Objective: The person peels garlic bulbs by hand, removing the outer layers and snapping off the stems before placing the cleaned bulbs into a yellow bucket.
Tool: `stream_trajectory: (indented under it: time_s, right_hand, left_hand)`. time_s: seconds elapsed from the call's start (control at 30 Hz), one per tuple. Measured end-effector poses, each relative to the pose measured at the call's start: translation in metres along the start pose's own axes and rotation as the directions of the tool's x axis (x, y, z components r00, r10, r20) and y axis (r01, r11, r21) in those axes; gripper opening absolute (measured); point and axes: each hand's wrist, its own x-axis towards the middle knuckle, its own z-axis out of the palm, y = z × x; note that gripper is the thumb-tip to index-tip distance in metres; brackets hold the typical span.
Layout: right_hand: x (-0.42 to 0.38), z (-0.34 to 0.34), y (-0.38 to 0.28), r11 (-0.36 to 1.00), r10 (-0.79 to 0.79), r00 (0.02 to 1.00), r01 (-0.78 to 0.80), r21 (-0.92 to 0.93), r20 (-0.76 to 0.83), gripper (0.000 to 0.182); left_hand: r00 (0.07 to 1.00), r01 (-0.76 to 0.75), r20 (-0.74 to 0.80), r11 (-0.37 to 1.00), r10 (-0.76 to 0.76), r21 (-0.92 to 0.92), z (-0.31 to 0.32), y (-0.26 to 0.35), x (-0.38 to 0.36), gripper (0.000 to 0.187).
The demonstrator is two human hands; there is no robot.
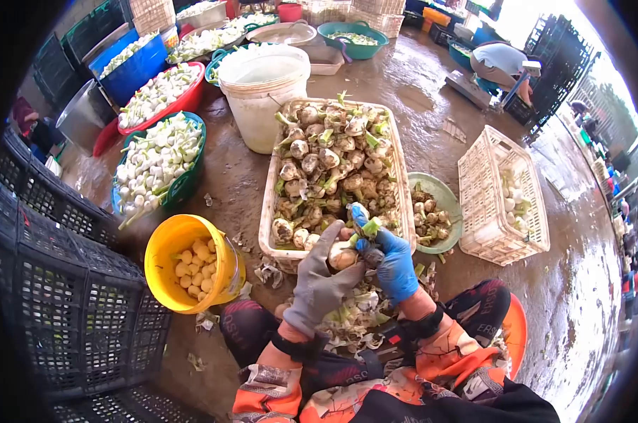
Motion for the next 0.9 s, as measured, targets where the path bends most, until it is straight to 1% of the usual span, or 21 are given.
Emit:
stream_trajectory:
  time_s: [0.03,0.07,0.1,0.13,0.2,0.23,0.27,0.33,0.37,0.4,0.43,0.47,0.5,0.53,0.6,0.63,0.67,0.7,0.77,0.87,0.9]
  right_hand:
    - [-0.001,-0.006,-0.003,0.997,-0.040,0.998,0.043,-0.070,0.045,0.040]
    - [-0.002,-0.012,-0.004,0.996,-0.040,0.998,0.043,-0.072,0.043,0.040]
    - [-0.003,-0.019,-0.004,0.987,-0.041,0.997,0.051,-0.155,0.071,0.040]
    - [-0.005,-0.023,-0.002,0.970,-0.039,0.994,0.061,-0.235,0.098,0.040]
    - [-0.004,-0.019,0.001,0.983,-0.030,0.998,0.039,-0.177,0.053,0.035]
    - [-0.001,-0.014,0.002,0.998,-0.024,0.999,0.022,0.064,0.036,0.032]
    - [-0.001,-0.009,0.004,0.953,-0.012,1.000,0.005,0.304,0.020,0.029]
    - [-0.003,-0.003,-0.004,0.955,-0.046,0.999,0.039,0.294,0.015,0.027]
    - [-0.002,-0.004,-0.008,0.987,-0.031,0.999,0.028,0.157,0.014,0.028]
    - [-0.002,-0.008,-0.010,1.000,-0.015,1.000,0.015,0.015,0.007,0.029]
    - [-0.002,-0.014,-0.008,0.976,0.076,0.995,-0.087,0.198,0.063,0.033]
    - [-0.003,-0.013,-0.009,0.977,0.076,0.995,-0.086,0.197,0.061,0.033]
    - [-0.004,-0.009,-0.012,0.914,0.122,0.990,-0.142,0.379,0.076,0.037]
    - [-0.005,-0.008,-0.014,0.815,0.165,0.981,-0.192,0.547,0.098,0.043]
    - [-0.008,-0.007,-0.003,0.840,0.135,0.978,-0.197,0.506,0.158,0.052]
    - [-0.012,0.000,0.003,0.898,0.099,0.994,-0.113,0.425,0.056,0.052]
    - [-0.013,0.011,0.003,0.943,0.050,0.998,-0.034,0.330,-0.041,0.053]
    - [-0.013,0.017,0.007,0.951,0.065,0.993,-0.032,0.307,-0.096,0.051]
    - [-0.013,0.015,0.010,0.961,0.062,0.994,-0.035,0.276,-0.091,0.048]
    - [-0.016,0.010,0.005,0.972,0.068,0.997,-0.055,0.228,-0.048,0.045]
    - [-0.017,0.007,0.008,0.993,0.025,0.999,-0.020,0.120,-0.037,0.045]
  left_hand:
    - [0.988,0.150,0.078,0.962,-0.135,-0.229,-0.002,0.007,0.000,0.064]
    - [0.952,0.302,0.185,0.850,-0.245,-0.431,-0.004,0.016,-0.001,0.060]
    - [0.904,0.419,0.274,0.805,-0.328,-0.420,-0.006,0.027,-0.002,0.048]
    - [0.903,0.421,0.276,0.804,-0.329,-0.419,-0.004,0.023,-0.004,0.048]
    - [0.851,0.523,0.450,0.487,-0.269,-0.699,0.000,0.012,-0.005,0.054]
    - [0.839,0.543,0.471,0.482,-0.273,-0.688,-0.002,0.009,-0.003,0.065]
    - [0.838,0.544,0.470,0.483,-0.277,-0.686,-0.002,0.009,-0.001,0.065]
    - [0.843,0.533,0.472,0.512,-0.258,-0.674,-0.001,0.010,0.003,0.067]
    - [0.881,0.469,0.358,0.468,-0.309,-0.749,0.012,0.016,0.004,0.068]
    - [0.880,0.472,0.363,0.469,-0.308,-0.747,0.009,0.013,0.004,0.068]
    - [0.901,0.433,0.355,0.531,-0.248,-0.728,0.001,0.009,0.003,0.063]
    - [0.919,0.387,0.348,0.589,-0.186,-0.709,-0.002,0.010,0.004,0.058]
    - [0.945,0.324,0.248,0.691,-0.212,-0.647,-0.002,0.017,0.001,0.053]
    - [0.945,0.325,0.249,0.689,-0.212,-0.648,0.000,0.016,0.002,0.053]
    - [0.996,0.087,0.072,0.889,-0.061,-0.449,0.006,0.013,0.002,0.053]
    - [0.988,0.154,0.108,0.811,-0.113,-0.564,0.008,0.014,-0.001,0.057]
    - [0.987,0.156,0.110,0.811,-0.114,-0.563,0.009,0.012,-0.003,0.057]
    - [0.992,0.123,0.090,0.848,-0.089,-0.515,0.009,0.008,-0.004,0.057]
    - [0.996,0.088,0.069,0.882,-0.063,-0.463,0.008,0.008,-0.004,0.058]
    - [0.990,0.143,0.091,0.806,-0.111,-0.575,0.001,0.011,-0.002,0.056]
    - [0.987,0.158,0.087,0.775,-0.132,-0.612,-0.002,0.006,-0.001,0.055]
